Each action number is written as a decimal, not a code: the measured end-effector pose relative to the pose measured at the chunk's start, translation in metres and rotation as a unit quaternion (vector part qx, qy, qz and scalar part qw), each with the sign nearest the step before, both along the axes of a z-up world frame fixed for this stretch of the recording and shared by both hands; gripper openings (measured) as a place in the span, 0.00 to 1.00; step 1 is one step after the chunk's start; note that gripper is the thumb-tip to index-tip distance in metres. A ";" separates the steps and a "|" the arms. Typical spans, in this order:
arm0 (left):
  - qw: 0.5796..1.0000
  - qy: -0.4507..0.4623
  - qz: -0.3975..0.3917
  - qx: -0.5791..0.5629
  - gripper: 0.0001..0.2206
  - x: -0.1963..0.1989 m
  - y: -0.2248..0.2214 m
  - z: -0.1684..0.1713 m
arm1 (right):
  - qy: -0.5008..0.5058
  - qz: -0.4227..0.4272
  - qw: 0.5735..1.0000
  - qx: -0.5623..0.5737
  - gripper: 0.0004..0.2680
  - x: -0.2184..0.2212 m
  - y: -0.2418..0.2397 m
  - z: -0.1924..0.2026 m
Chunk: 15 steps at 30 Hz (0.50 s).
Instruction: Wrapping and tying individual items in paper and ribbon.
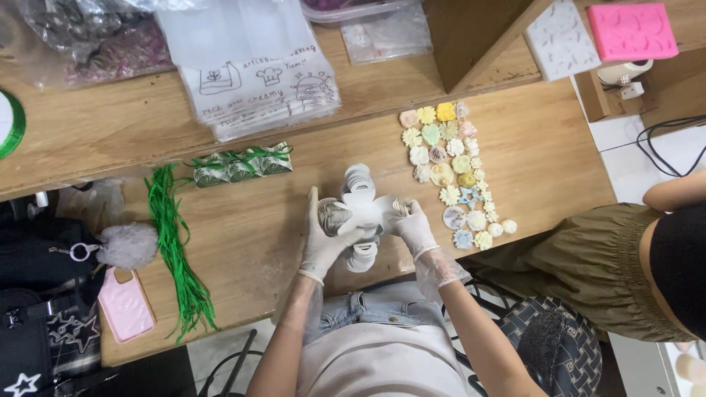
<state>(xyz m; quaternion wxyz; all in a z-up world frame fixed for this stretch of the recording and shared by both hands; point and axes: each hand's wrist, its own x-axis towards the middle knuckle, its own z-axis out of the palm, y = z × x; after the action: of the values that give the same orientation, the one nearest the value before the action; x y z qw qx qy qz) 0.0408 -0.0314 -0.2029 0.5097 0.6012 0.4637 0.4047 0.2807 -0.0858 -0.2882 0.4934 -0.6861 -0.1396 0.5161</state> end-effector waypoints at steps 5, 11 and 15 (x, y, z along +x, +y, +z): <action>0.971 -0.169 -0.004 -0.170 0.55 -0.010 0.005 -0.106 | 0.025 0.051 0.997 0.053 0.28 -0.016 -0.001 0.002; 0.996 0.070 -0.026 -0.054 0.54 -0.037 -0.005 -0.118 | 0.004 0.140 0.987 0.077 0.26 -0.026 -0.005 -0.032; 0.991 0.019 0.080 -0.108 0.52 -0.022 -0.008 -0.104 | -0.058 0.135 0.985 0.090 0.25 -0.035 -0.005 -0.034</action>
<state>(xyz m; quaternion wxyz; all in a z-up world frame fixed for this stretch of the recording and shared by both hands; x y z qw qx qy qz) 0.0190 -0.0390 -0.3069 0.5285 0.5114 0.5610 0.3801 0.2455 -0.0911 -0.3219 0.4701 -0.6423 -0.3057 0.5225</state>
